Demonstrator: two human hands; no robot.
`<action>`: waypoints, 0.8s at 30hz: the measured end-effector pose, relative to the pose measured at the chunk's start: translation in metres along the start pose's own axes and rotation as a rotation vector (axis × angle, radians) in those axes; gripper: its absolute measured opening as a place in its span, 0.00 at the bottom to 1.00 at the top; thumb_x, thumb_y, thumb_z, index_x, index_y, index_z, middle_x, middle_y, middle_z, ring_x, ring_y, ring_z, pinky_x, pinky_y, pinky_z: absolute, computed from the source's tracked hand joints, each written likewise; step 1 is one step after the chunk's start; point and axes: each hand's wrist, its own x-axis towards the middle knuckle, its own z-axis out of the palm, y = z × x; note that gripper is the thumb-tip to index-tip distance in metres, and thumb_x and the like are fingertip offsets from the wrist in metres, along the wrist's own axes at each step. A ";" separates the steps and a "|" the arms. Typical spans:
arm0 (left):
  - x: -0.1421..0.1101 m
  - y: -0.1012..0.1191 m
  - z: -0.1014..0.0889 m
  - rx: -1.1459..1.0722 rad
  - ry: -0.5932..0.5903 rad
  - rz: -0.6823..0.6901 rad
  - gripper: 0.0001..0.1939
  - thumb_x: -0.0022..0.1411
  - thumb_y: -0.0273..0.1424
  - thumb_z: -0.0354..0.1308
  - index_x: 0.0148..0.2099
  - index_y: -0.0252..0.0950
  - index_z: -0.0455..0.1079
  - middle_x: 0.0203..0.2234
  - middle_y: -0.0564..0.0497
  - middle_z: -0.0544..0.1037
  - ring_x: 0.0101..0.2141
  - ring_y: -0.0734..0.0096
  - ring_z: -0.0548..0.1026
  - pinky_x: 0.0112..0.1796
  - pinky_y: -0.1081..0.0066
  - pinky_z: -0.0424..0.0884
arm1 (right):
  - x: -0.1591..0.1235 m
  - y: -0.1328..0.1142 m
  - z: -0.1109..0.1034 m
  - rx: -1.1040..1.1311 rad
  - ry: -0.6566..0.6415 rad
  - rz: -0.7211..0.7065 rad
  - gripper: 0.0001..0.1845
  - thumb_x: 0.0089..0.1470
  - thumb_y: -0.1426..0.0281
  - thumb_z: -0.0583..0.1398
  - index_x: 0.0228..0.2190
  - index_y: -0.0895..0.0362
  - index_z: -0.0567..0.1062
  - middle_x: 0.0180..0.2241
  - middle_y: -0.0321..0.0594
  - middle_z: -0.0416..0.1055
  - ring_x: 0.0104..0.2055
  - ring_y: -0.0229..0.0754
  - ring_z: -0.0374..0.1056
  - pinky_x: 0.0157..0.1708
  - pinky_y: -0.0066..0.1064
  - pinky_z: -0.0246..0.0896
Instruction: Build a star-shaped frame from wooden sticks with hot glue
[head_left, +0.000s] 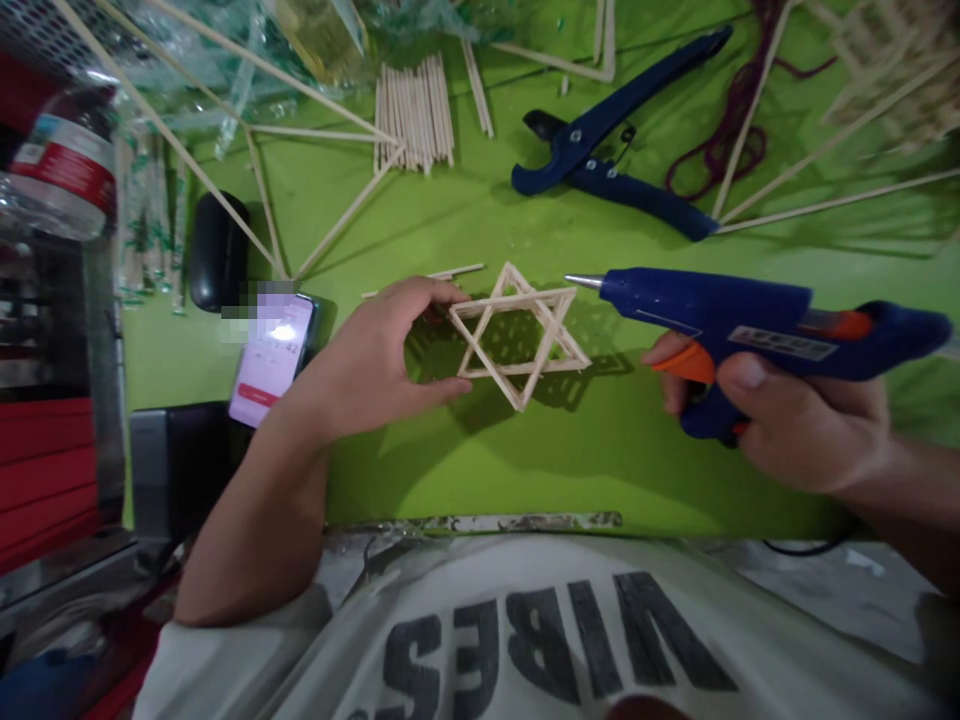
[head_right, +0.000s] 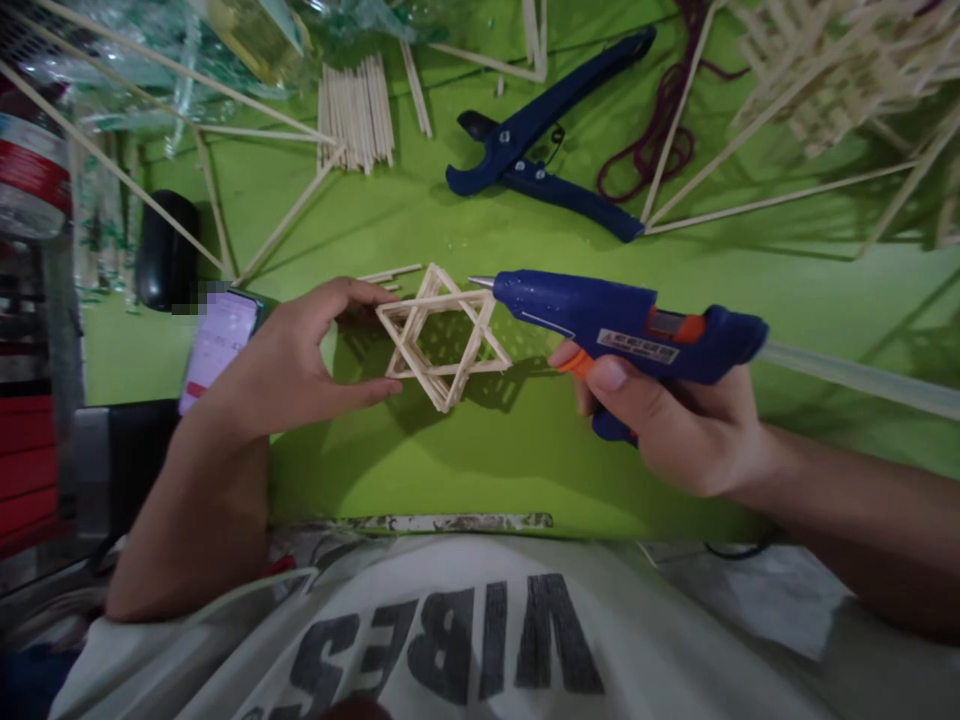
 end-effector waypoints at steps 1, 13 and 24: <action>0.000 0.000 0.000 0.000 -0.005 -0.005 0.38 0.61 0.47 0.82 0.69 0.45 0.78 0.65 0.43 0.86 0.61 0.44 0.85 0.63 0.53 0.84 | 0.000 0.000 0.000 -0.004 0.001 0.004 0.16 0.78 0.52 0.69 0.48 0.49 0.94 0.28 0.38 0.82 0.24 0.44 0.76 0.21 0.35 0.71; 0.000 0.000 0.003 -0.020 -0.021 -0.018 0.41 0.57 0.49 0.85 0.70 0.46 0.79 0.66 0.43 0.86 0.64 0.40 0.85 0.67 0.48 0.81 | 0.003 -0.004 0.002 0.000 0.029 0.060 0.19 0.76 0.48 0.72 0.44 0.49 0.92 0.27 0.37 0.82 0.25 0.41 0.76 0.24 0.31 0.72; 0.002 -0.002 0.002 -0.015 0.055 -0.088 0.32 0.57 0.49 0.84 0.58 0.45 0.79 0.52 0.46 0.88 0.49 0.50 0.85 0.50 0.56 0.83 | 0.006 -0.005 0.004 -0.044 -0.006 0.037 0.25 0.76 0.43 0.70 0.48 0.52 0.90 0.27 0.39 0.82 0.25 0.41 0.77 0.22 0.28 0.71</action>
